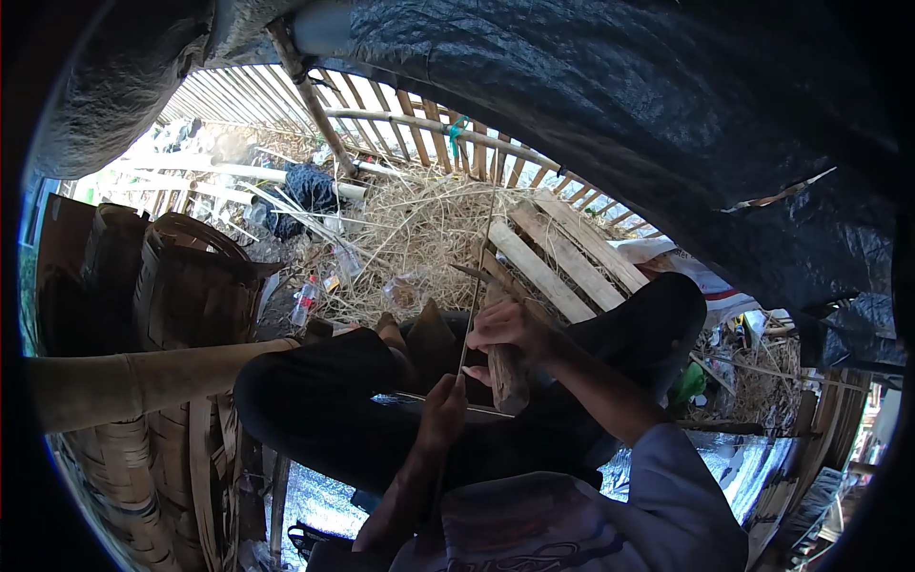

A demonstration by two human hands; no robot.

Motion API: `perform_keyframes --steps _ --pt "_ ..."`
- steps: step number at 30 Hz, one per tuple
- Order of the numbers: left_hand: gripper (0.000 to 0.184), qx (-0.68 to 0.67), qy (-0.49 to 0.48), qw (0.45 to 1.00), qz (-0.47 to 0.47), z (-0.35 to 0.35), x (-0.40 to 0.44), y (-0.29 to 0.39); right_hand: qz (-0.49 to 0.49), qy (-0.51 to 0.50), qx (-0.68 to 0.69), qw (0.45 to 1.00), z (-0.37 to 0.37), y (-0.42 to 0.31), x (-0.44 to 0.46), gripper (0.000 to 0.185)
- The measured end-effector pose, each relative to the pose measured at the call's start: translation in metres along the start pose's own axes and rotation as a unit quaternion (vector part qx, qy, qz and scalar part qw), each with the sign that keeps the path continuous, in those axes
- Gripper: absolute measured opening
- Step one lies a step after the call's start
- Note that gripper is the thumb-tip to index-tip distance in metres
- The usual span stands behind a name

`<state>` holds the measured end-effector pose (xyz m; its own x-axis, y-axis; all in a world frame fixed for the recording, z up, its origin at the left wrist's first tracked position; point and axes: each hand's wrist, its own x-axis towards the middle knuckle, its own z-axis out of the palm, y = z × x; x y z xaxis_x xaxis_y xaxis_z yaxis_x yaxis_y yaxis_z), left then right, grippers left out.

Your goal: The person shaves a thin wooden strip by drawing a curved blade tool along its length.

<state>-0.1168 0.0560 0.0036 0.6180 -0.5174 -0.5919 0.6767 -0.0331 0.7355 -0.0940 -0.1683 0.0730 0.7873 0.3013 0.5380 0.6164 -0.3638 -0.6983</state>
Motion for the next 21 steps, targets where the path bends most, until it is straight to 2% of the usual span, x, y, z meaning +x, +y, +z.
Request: perform_keyframes --steps 2,4,6,9,11,12,14,18,19,20,21 --pt "0.019 -0.010 -0.006 1.000 -0.017 0.002 0.000 0.004 0.016 0.004 0.013 1.000 -0.001 -0.005 0.004 0.028" --pt "0.019 0.008 0.017 0.998 0.056 0.005 0.000 0.004 -0.087 0.020 0.073 0.993 0.004 -0.023 0.013 0.022" --pt "0.020 0.025 0.012 0.998 0.061 0.001 0.000 0.008 -0.096 0.008 0.075 0.993 0.008 -0.016 0.010 0.022" --pt "0.021 -0.014 0.001 1.000 0.004 0.000 -0.006 0.005 -0.055 0.042 0.017 0.997 0.008 0.008 -0.003 0.026" --pt "0.020 0.039 -0.006 0.999 -0.032 0.003 -0.008 0.015 0.060 0.003 0.022 0.998 0.001 0.019 -0.008 0.035" --pt "0.020 0.039 -0.010 0.999 -0.030 0.003 -0.006 0.011 0.060 0.003 0.017 0.998 -0.002 0.014 -0.004 0.035" --pt "0.020 0.001 -0.006 1.000 0.031 0.000 -0.004 -0.001 -0.057 -0.024 0.017 0.998 -0.001 0.000 0.003 0.038" --pt "0.018 -0.018 -0.007 0.999 0.025 -0.001 -0.008 0.005 -0.051 0.005 -0.004 0.999 0.011 0.014 -0.004 0.035" --pt "0.019 -0.017 -0.013 1.000 -0.015 0.003 -0.012 0.015 -0.004 0.000 -0.011 1.000 0.007 0.022 -0.006 0.032" --pt "0.019 -0.017 -0.020 0.998 -0.052 0.006 -0.013 0.022 -0.004 0.002 -0.015 1.000 0.005 0.024 -0.009 0.032" --pt "0.019 -0.015 -0.024 0.998 -0.048 0.004 -0.012 0.021 0.024 0.016 -0.005 1.000 0.002 0.024 -0.007 0.030"
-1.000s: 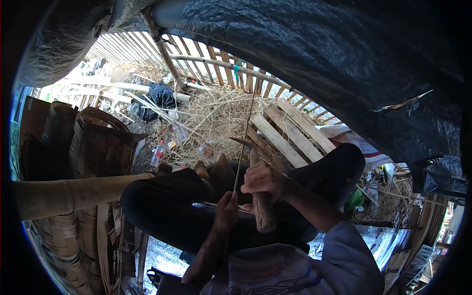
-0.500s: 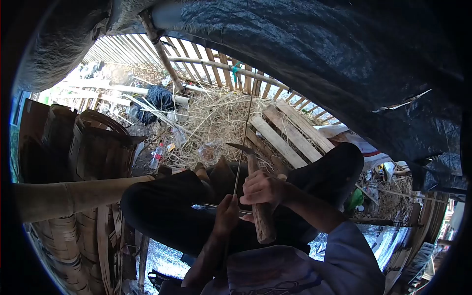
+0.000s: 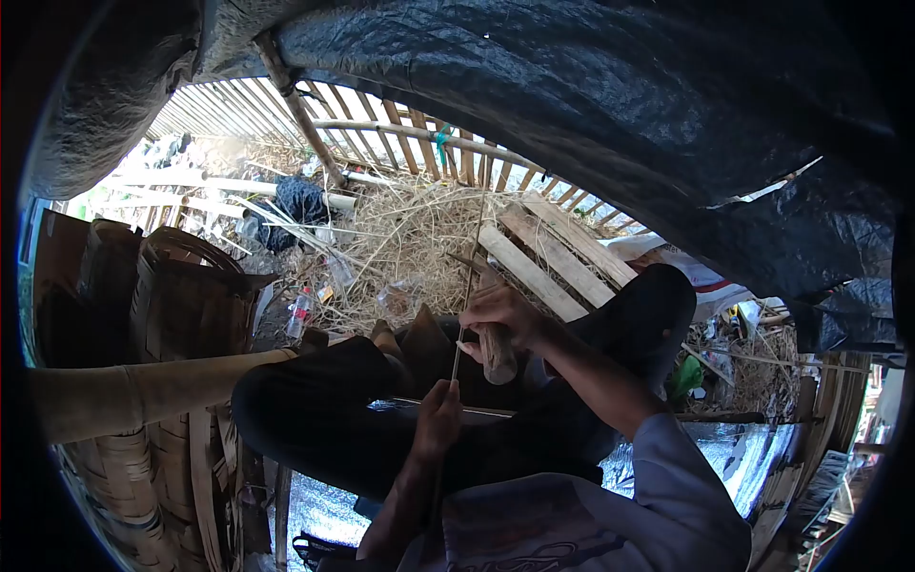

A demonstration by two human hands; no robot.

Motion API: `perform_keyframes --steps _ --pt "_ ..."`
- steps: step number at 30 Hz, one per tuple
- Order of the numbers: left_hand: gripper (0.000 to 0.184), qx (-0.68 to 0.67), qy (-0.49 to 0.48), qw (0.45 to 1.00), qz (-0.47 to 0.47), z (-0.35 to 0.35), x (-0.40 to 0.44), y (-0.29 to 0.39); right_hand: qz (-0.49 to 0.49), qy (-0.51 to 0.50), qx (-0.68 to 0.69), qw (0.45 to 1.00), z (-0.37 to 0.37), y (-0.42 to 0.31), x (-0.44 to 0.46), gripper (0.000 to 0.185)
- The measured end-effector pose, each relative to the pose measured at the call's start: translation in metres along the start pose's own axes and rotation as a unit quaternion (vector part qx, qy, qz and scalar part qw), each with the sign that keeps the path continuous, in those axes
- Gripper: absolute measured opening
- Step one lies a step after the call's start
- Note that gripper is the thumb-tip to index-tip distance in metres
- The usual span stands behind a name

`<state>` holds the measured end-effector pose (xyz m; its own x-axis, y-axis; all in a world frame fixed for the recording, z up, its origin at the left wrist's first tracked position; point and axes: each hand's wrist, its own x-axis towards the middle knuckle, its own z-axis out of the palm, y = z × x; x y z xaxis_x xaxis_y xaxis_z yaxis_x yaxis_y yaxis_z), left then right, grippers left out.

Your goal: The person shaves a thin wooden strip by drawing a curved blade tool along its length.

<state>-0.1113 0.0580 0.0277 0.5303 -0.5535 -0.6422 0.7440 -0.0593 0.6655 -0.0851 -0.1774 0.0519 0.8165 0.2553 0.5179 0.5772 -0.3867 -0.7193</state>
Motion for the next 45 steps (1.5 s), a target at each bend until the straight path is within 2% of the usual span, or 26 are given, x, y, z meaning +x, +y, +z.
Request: perform_keyframes --steps 2,4,7,8,9,10,11,13,14,16,21,24,26,27,29,30,31,33,34,35,36,37,39,40,42,45 --pt "0.019 0.014 0.003 1.000 0.025 -0.006 0.001 -0.009 0.028 0.010 0.010 1.000 -0.002 -0.004 0.003 0.029" --pt "0.019 0.021 0.013 0.999 0.043 -0.009 0.007 -0.016 -0.067 -0.013 0.004 0.998 0.000 -0.018 0.008 0.031" --pt "0.019 0.024 0.020 0.999 0.043 -0.005 0.001 -0.002 -0.100 -0.017 0.011 0.995 0.006 -0.014 0.007 0.034" --pt "0.019 0.017 0.017 0.999 0.025 -0.002 -0.004 0.002 -0.097 -0.016 0.012 0.995 0.005 -0.007 0.005 0.034" --pt "0.019 0.019 0.015 0.999 0.021 -0.003 -0.007 -0.004 -0.050 0.004 -0.002 0.999 0.001 0.005 0.004 0.028" --pt "0.019 0.024 0.006 0.999 0.036 -0.005 -0.004 -0.011 -0.007 0.023 -0.020 1.000 -0.004 0.015 0.005 0.023" --pt "0.019 0.028 -0.003 0.998 0.052 -0.006 0.000 -0.013 -0.010 0.025 -0.025 0.999 -0.008 0.021 0.003 0.023" --pt "0.019 0.012 0.001 0.999 0.034 -0.001 -0.008 0.001 -0.008 0.000 -0.077 0.997 -0.014 0.021 -0.001 0.040" --pt "0.019 -0.005 0.008 1.000 0.016 0.001 -0.010 0.008 -0.008 -0.001 -0.077 0.997 -0.012 0.018 -0.004 0.040" --pt "0.019 -0.002 0.019 1.000 0.015 0.002 -0.008 0.012 -0.022 -0.007 -0.011 1.000 -0.006 -0.001 -0.002 0.048" --pt "0.020 0.019 0.035 0.999 0.023 0.000 0.001 0.004 -0.086 -0.009 0.009 0.996 0.012 -0.003 -0.006 0.066" --pt "0.020 0.019 0.031 0.999 0.003 -0.003 0.000 0.004 -0.041 -0.003 -0.010 0.999 0.007 -0.005 -0.009 0.053" --pt "0.019 0.028 0.014 0.999 0.013 -0.005 -0.004 0.002 0.066 0.033 -0.077 0.994 -0.001 -0.010 -0.010 0.037" --pt "0.019 0.030 0.014 0.999 0.013 -0.006 -0.007 0.003 0.066 0.035 -0.076 0.994 -0.004 -0.010 -0.011 0.037" --pt "0.020 -0.009 -0.003 1.000 -0.003 -0.006 -0.016 0.008 0.128 0.157 -0.063 0.977 -0.010 -0.007 -0.012 0.027" --pt "0.020 -0.008 -0.002 1.000 -0.004 -0.006 -0.022 0.011 0.186 0.175 -0.085 0.963 -0.004 0.009 -0.021 0.029" --pt "0.019 -0.005 -0.007 1.000 -0.004 -0.005 -0.028 0.015 0.187 0.175 -0.083 0.963 -0.003 0.013 -0.020 0.029" --pt "0.017 -0.002 -0.005 1.000 -0.011 -0.012 -0.039 0.014 0.307 0.213 -0.121 0.920 -0.001 0.023 -0.017 0.024" --pt "0.012 -0.023 -0.044 0.999 -0.008 -0.022 -0.046 0.011 0.381 0.204 -0.080 0.898 0.004 0.033 -0.020 0.030" --pt "0.018 -0.042 -0.085 0.995 -0.002 -0.030 -0.051 0.006 0.382 0.205 -0.076 0.898 0.007 0.043 -0.021 0.030" --pt "0.018 -0.040 -0.082 0.996 -0.003 -0.037 -0.056 -0.004 0.433 0.204 -0.058 0.876 0.011 0.048 -0.018 0.036" --pt "0.031 -0.054 -0.074 0.995 0.024 -0.043 -0.063 -0.014 0.485 0.201 -0.038 0.850 0.017 0.053 -0.019 0.042" --pt "0.046 -0.067 -0.063 0.994 0.052 -0.051 -0.071 -0.021 0.456 0.202 -0.037 0.866 0.027 0.062 -0.020 0.041" --pt "0.053 -0.024 -0.120 0.987 0.107 -0.055 -0.076 -0.020 0.464 0.208 0.012 0.861 0.033 0.063 -0.019 0.039" --pt "0.060 0.023 -0.170 0.972 0.157 -0.054 -0.086 -0.016 0.503 0.191 0.095 0.837 0.037 0.062 -0.014 0.037" --pt "0.056 -0.016 -0.140 0.972 0.189 -0.046 -0.082 -0.004 0.493 0.147 0.128 0.848 0.038 0.052 -0.005 0.033"
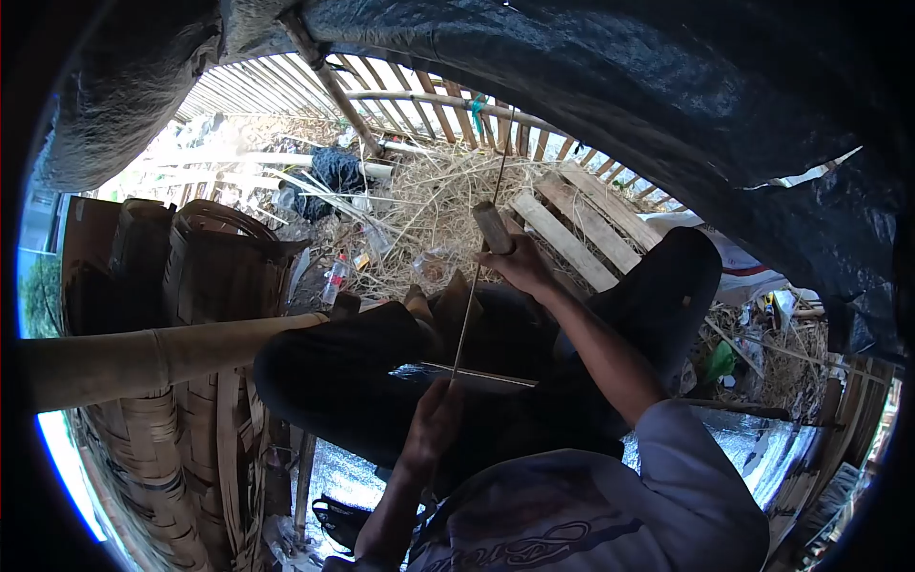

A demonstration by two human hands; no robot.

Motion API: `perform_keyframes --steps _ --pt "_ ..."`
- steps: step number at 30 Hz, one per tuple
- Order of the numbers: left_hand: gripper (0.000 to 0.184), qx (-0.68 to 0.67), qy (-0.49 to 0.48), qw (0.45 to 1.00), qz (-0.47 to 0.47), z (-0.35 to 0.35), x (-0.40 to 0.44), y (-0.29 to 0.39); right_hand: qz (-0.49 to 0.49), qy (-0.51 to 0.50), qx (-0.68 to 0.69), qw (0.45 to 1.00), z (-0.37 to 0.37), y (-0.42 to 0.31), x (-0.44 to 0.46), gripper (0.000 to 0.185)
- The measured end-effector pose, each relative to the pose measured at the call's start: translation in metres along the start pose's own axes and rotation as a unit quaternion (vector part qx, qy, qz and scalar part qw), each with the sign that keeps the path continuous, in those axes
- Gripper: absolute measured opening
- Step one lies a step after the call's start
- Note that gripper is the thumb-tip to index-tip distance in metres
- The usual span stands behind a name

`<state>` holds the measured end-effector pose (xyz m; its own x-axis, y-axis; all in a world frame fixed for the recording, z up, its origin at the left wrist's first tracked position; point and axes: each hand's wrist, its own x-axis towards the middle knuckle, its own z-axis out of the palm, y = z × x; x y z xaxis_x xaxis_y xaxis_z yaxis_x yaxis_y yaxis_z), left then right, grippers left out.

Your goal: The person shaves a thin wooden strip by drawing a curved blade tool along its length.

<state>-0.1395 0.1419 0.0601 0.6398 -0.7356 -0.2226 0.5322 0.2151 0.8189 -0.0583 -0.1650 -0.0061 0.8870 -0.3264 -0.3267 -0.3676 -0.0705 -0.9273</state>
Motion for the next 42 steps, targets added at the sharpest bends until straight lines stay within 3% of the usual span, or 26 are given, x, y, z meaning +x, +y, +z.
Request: perform_keyframes --steps 2,3,6,8,12,13,17,20,23,30,33,36,39,41,42 --pt "0.046 -0.027 0.007 0.993 -0.114 -0.008 0.013 0.005 0.020 -0.037 0.038 0.998 0.007 0.000 -0.002 0.028" --pt "0.046 -0.027 0.010 0.993 -0.114 -0.005 0.017 0.009 0.042 -0.073 0.073 0.994 0.011 0.001 -0.003 0.023" --pt "0.031 0.025 0.173 0.960 -0.219 0.013 0.036 0.039 0.062 -0.099 0.082 0.990 0.016 -0.014 -0.008 0.023" --pt "0.024 0.103 0.077 0.959 -0.252 0.003 0.050 0.061 0.084 -0.071 0.092 0.990 0.024 -0.004 -0.002 0.023" --pt "0.021 0.130 0.049 0.967 -0.213 0.003 0.069 0.080 0.115 -0.014 0.156 0.981 0.026 -0.014 0.002 0.022" --pt "0.021 0.212 0.070 0.949 -0.221 -0.001 0.075 0.077 0.112 0.000 0.201 0.973 0.029 -0.010 0.005 0.023" --pt "0.021 0.381 0.083 0.900 -0.197 -0.004 0.081 0.076 0.110 -0.014 0.222 0.969 0.031 -0.008 0.008 0.022" --pt "0.019 0.399 0.066 0.900 -0.165 -0.015 0.083 0.063 0.102 -0.038 0.182 0.977 0.036 -0.016 -0.002 0.019" --pt "0.020 0.302 0.059 0.948 -0.086 -0.023 0.092 0.045 0.067 -0.096 0.173 0.978 0.044 -0.018 -0.017 0.020" --pt "0.023 0.273 0.098 0.946 -0.147 -0.012 0.101 0.031 0.039 -0.176 0.175 0.968 0.049 -0.016 -0.052 0.017" --pt "0.024 0.291 0.114 0.930 -0.194 0.007 0.099 0.043 0.105 -0.081 0.270 0.954 0.038 -0.019 -0.047 0.016" --pt "0.025 0.275 0.092 0.937 -0.193 -0.001 0.093 0.038 0.106 -0.018 0.274 0.956 0.018 -0.004 -0.026 0.017" --pt "0.025 0.247 0.078 0.947 -0.190 0.005 0.091 0.041 0.106 0.005 0.278 0.955 0.009 0.000 -0.018 0.018" --pt "0.022 0.105 0.088 0.960 -0.244 0.010 0.092 0.044 0.114 0.016 0.285 0.951 0.011 0.000 -0.018 0.018" --pt "0.022 0.103 0.089 0.959 -0.247 0.013 0.093 0.047 0.116 -0.027 0.276 0.954 0.012 -0.007 -0.024 0.018"
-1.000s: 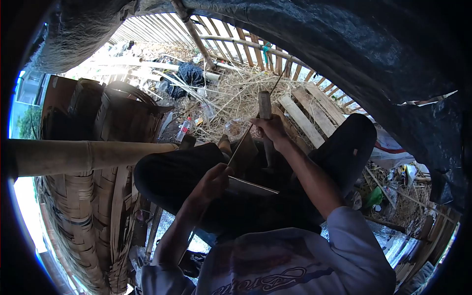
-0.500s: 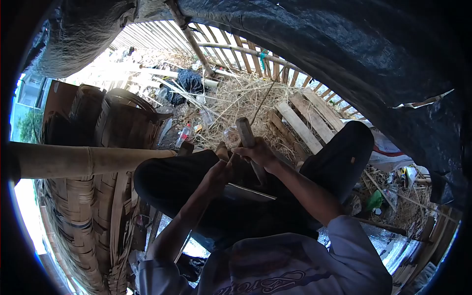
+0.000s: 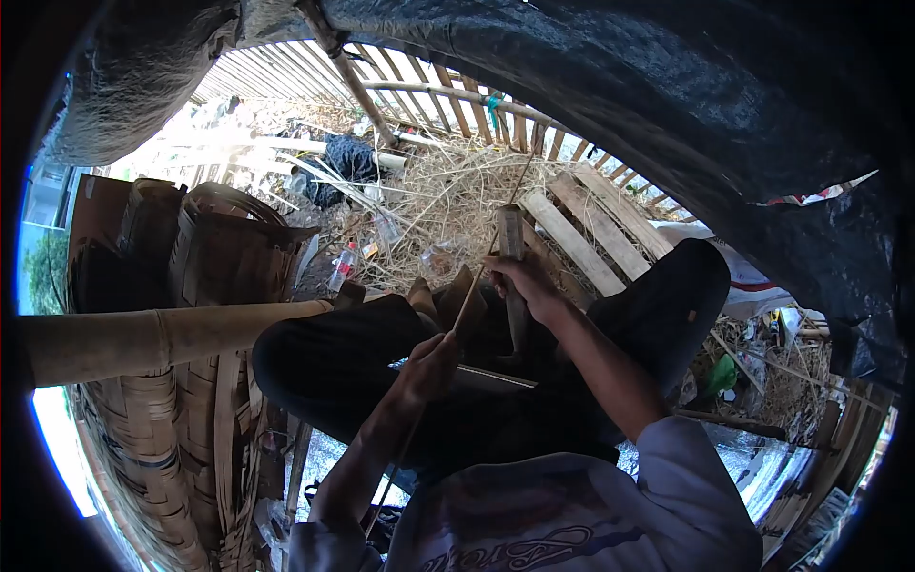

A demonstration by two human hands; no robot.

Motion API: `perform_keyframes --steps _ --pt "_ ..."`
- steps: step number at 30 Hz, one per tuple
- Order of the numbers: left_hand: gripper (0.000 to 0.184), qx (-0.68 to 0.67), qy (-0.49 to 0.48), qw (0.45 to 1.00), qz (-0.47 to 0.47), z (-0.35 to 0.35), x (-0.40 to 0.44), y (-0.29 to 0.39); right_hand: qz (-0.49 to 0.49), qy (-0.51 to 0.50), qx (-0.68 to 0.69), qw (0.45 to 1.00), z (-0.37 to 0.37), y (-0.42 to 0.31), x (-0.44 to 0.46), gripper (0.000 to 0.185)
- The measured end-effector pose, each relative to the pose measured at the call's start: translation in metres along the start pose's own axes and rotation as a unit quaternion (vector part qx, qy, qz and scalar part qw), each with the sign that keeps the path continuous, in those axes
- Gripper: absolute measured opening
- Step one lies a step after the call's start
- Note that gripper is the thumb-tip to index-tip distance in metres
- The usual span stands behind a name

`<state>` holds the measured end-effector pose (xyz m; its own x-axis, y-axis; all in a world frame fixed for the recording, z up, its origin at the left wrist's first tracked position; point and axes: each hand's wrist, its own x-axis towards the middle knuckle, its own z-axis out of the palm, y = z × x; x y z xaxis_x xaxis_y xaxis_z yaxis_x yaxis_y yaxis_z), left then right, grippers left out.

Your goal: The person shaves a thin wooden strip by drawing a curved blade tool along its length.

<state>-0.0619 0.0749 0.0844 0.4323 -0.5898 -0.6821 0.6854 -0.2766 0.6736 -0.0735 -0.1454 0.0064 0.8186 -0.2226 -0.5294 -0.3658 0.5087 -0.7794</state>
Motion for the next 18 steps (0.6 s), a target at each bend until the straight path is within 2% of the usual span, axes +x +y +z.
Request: perform_keyframes --steps 2,5,9,12,14,18 --pt "0.024 -0.091 0.009 0.994 -0.067 0.005 0.001 0.007 0.015 -0.039 -0.016 0.999 0.009 -0.001 -0.010 0.019" --pt "0.024 -0.097 0.013 0.993 -0.065 0.001 0.007 0.000 0.021 -0.082 -0.106 0.991 0.019 0.000 -0.020 0.022" --pt "0.025 -0.098 0.011 0.993 -0.067 0.001 0.010 0.000 0.011 -0.082 -0.101 0.991 0.021 -0.001 -0.025 0.023" --pt "0.027 -0.029 0.034 0.999 -0.027 0.006 0.016 -0.004 -0.034 -0.097 -0.143 0.984 0.024 0.005 -0.029 0.023" --pt "0.028 -0.031 0.046 0.997 0.057 0.001 0.029 -0.021 -0.059 -0.093 -0.247 0.963 0.024 0.005 -0.031 0.022" --pt "0.027 0.011 0.091 0.989 0.119 0.008 0.034 -0.023 -0.036 -0.095 -0.167 0.981 0.017 0.006 -0.026 0.022"
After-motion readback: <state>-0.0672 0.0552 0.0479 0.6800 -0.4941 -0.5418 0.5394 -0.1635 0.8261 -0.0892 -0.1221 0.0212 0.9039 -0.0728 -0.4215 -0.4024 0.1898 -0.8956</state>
